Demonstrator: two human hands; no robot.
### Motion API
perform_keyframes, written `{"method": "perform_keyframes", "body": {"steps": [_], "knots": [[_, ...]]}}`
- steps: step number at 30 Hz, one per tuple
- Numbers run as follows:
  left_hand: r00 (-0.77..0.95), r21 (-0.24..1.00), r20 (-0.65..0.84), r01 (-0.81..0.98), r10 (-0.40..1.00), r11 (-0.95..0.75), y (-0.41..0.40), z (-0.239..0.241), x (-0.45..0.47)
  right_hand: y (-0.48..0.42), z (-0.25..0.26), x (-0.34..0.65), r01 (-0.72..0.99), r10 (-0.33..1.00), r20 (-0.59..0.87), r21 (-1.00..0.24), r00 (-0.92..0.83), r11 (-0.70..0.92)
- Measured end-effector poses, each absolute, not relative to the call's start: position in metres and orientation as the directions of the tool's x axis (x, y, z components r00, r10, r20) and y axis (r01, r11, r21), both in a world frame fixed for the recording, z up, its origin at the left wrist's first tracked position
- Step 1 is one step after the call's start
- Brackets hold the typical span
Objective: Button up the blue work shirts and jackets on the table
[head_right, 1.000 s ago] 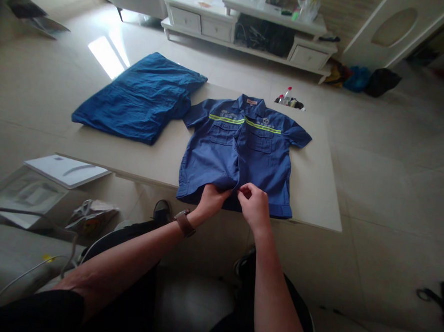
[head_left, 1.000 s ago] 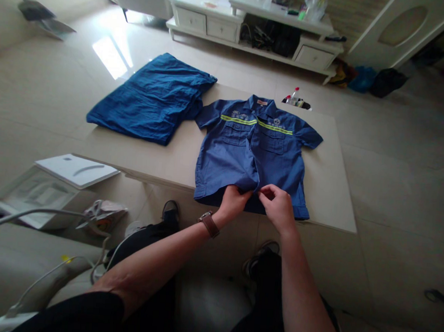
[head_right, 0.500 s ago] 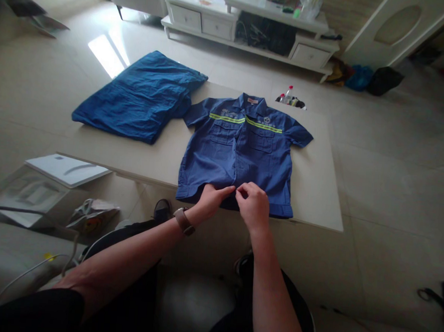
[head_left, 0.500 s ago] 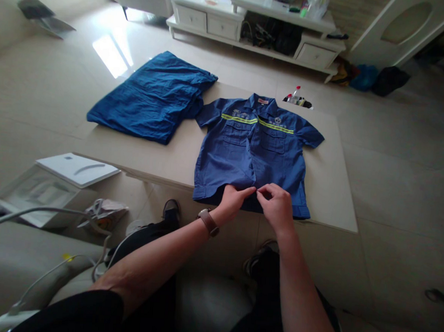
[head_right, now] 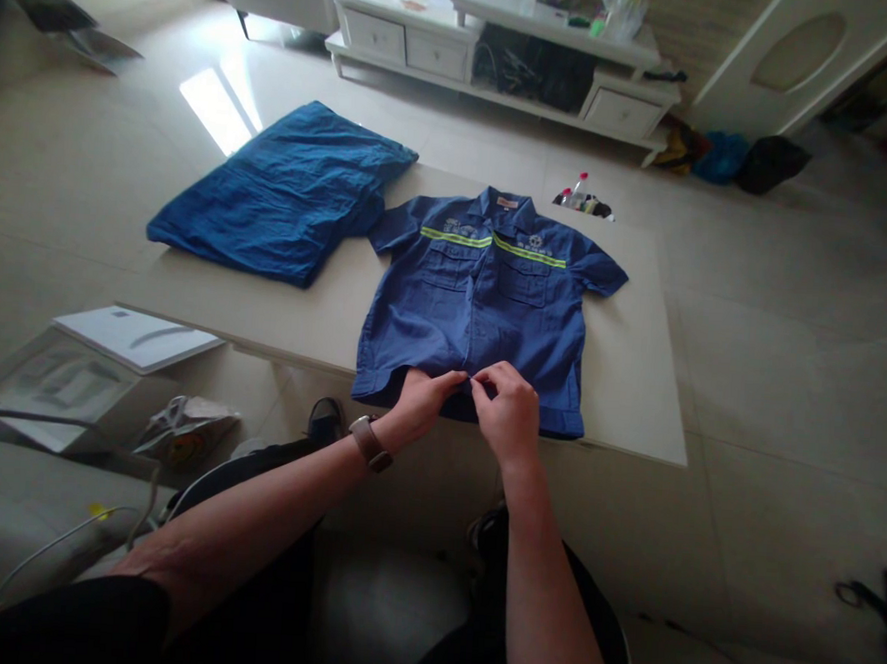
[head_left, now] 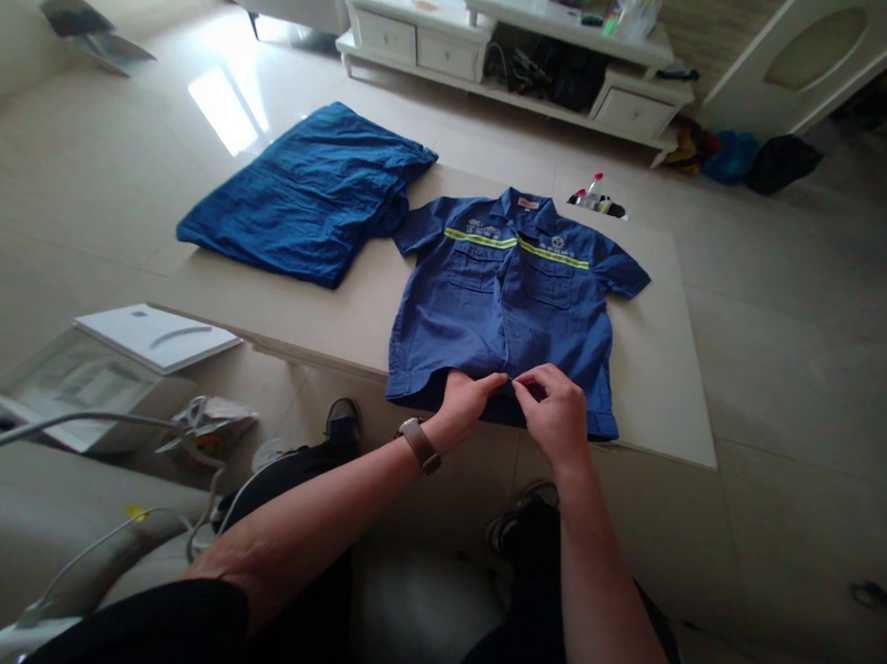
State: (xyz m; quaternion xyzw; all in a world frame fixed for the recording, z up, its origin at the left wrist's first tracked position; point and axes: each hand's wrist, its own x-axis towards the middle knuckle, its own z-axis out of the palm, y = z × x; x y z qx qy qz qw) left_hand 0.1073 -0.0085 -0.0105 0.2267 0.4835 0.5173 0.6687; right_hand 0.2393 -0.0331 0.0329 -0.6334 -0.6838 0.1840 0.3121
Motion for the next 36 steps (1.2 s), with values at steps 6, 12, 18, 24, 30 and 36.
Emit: {"method": "perform_keyframes", "body": {"steps": [6, 12, 18, 24, 30, 36], "knots": [[0.029, 0.723, -0.466, -0.564, 0.885, 0.399, -0.005, -0.011, 0.11, -0.03, 0.029, 0.238, 0.742, 0.978, 0.207, -0.659, 0.025, 0.121], [0.163, 0.69, -0.448, -0.563, 0.879, 0.456, -0.013, -0.013, 0.114, -0.029, 0.03, 0.236, 0.717, 0.967, 0.232, -0.691, 0.107, 0.086], [0.254, 0.811, -0.369, -0.382, 0.894, 0.443, -0.016, -0.011, 0.109, -0.029, 0.033, 0.236, 0.638, 0.97, 0.17, -0.77, 0.175, 0.02], [0.154, 0.943, -0.253, -0.182, 0.955, 0.279, -0.015, -0.01, 0.105, -0.028, 0.031, 0.235, 0.638, 0.975, 0.156, -0.77, 0.16, 0.019], [0.166, 0.972, -0.133, -0.172, 0.977, 0.161, -0.015, -0.013, 0.106, -0.028, 0.031, 0.236, 0.655, 0.971, 0.185, -0.754, 0.149, 0.044], [0.212, 0.982, -0.11, -0.127, 0.971, 0.138, -0.013, -0.008, 0.102, -0.03, 0.032, 0.237, 0.649, 0.972, 0.176, -0.76, 0.154, 0.035]]}}
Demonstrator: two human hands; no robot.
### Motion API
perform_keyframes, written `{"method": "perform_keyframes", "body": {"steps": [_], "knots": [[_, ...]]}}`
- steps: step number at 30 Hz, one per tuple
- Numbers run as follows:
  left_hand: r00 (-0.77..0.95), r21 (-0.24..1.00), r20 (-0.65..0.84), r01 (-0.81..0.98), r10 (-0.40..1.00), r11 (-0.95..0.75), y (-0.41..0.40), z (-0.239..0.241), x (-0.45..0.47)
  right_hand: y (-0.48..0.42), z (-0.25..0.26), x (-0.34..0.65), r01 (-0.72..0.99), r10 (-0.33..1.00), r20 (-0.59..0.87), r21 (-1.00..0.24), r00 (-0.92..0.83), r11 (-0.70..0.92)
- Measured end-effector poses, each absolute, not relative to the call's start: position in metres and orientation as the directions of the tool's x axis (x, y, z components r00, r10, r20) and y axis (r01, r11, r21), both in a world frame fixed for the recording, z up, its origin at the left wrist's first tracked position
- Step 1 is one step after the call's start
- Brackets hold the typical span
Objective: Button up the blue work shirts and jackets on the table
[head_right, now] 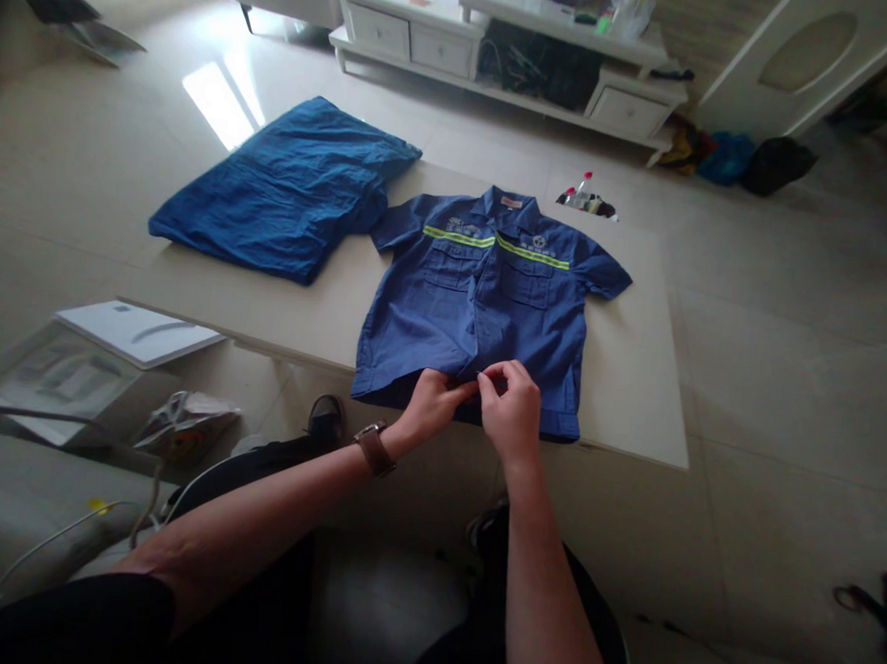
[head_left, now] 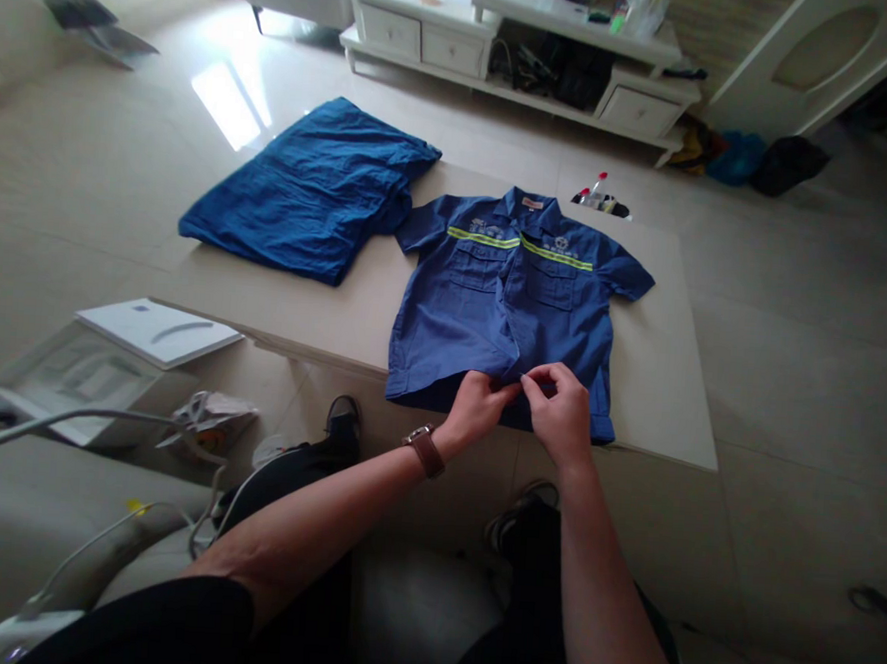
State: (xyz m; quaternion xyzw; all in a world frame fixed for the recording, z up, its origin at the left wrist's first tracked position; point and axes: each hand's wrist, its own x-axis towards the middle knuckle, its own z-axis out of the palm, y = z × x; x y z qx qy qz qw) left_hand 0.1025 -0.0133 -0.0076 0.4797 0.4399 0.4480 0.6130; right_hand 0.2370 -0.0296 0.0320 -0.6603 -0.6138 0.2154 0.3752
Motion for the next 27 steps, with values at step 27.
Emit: {"method": "perform_keyframes", "body": {"steps": [27], "knots": [[0.361, 0.927, -0.286, -0.129, 0.888, 0.351, -0.006, -0.011, 0.09, -0.02, 0.02, 0.258, 0.229, 0.937, -0.347, -0.915, -0.03, -0.332]]}}
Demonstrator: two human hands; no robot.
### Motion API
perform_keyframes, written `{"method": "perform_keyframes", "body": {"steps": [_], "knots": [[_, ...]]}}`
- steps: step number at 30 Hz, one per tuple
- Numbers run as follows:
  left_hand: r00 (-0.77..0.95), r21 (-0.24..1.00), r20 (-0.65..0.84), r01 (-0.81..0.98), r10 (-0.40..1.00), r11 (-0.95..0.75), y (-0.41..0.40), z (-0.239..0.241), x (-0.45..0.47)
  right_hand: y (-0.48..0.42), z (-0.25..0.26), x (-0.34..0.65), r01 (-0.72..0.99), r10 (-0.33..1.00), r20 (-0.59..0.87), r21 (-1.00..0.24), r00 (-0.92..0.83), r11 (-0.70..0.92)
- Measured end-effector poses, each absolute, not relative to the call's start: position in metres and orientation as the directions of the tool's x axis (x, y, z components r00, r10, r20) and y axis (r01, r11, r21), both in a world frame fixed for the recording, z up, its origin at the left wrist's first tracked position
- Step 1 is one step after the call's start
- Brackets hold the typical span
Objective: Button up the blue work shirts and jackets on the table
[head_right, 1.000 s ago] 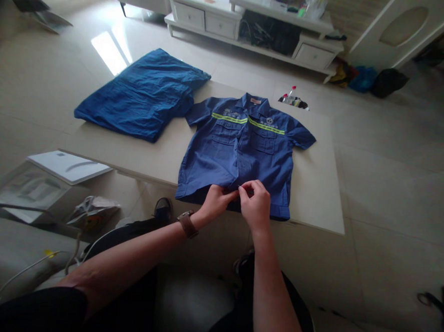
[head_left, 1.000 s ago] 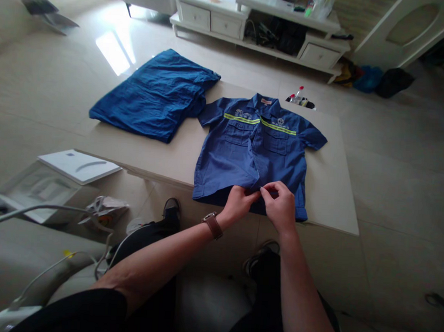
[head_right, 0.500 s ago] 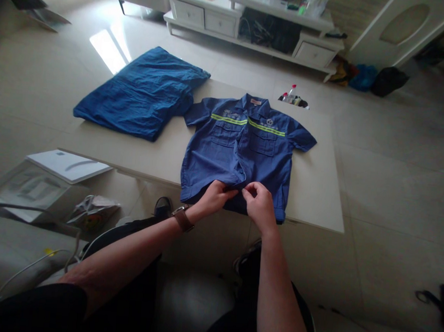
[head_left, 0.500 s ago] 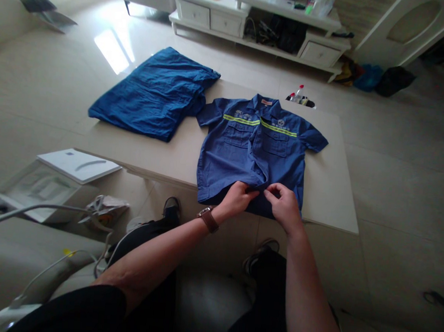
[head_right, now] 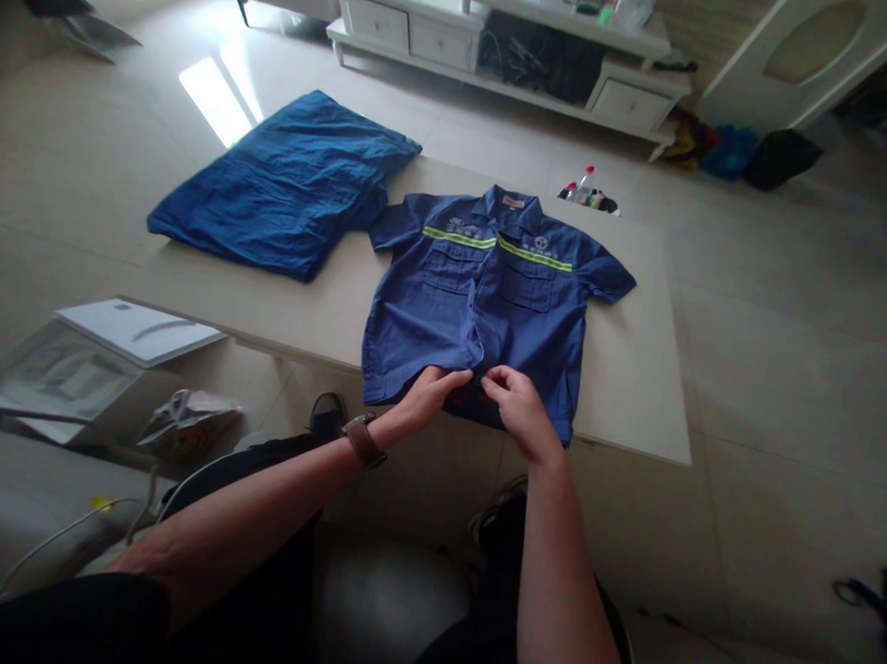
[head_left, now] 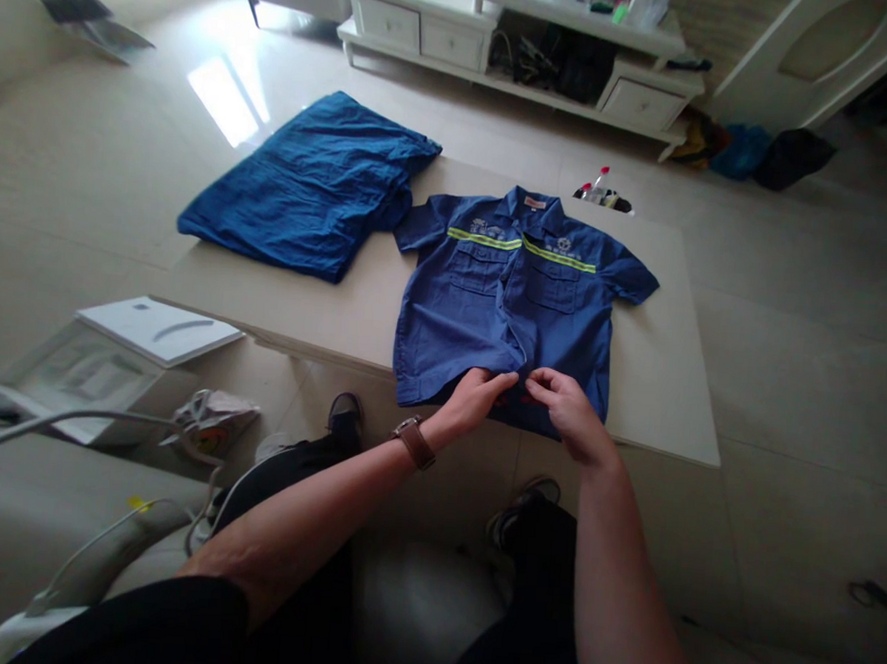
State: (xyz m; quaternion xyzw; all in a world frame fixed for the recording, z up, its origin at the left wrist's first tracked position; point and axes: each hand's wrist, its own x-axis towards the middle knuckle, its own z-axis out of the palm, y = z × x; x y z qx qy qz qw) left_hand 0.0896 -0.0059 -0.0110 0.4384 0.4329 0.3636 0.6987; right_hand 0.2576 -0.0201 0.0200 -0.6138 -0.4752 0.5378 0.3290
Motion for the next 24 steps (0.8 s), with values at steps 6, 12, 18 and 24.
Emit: {"method": "perform_keyframes", "body": {"steps": [6, 12, 18, 24], "knots": [[0.285, 0.859, -0.444, -0.133, 0.849, 0.494, -0.012, -0.021, 0.088, -0.023, 0.01, 0.262, 0.379, 0.915, -0.377, -0.875, -0.147, -0.3], [0.316, 0.805, -0.563, 0.004, 0.763, 0.593, -0.028, -0.039, 0.08, -0.021, 0.002, 0.261, 0.624, 0.939, -0.337, -0.748, -0.062, -0.227], [0.541, 0.649, -0.739, 0.415, 0.401, 0.638, -0.049, -0.05, 0.063, -0.024, -0.011, 0.252, 0.802, 0.976, -0.215, -0.576, 0.041, -0.161], [0.591, 0.693, -0.721, 0.611, 0.362, 0.383, -0.021, -0.027, 0.039, -0.02, -0.032, 0.239, 0.878, 0.987, -0.162, -0.471, 0.011, -0.087]]}}
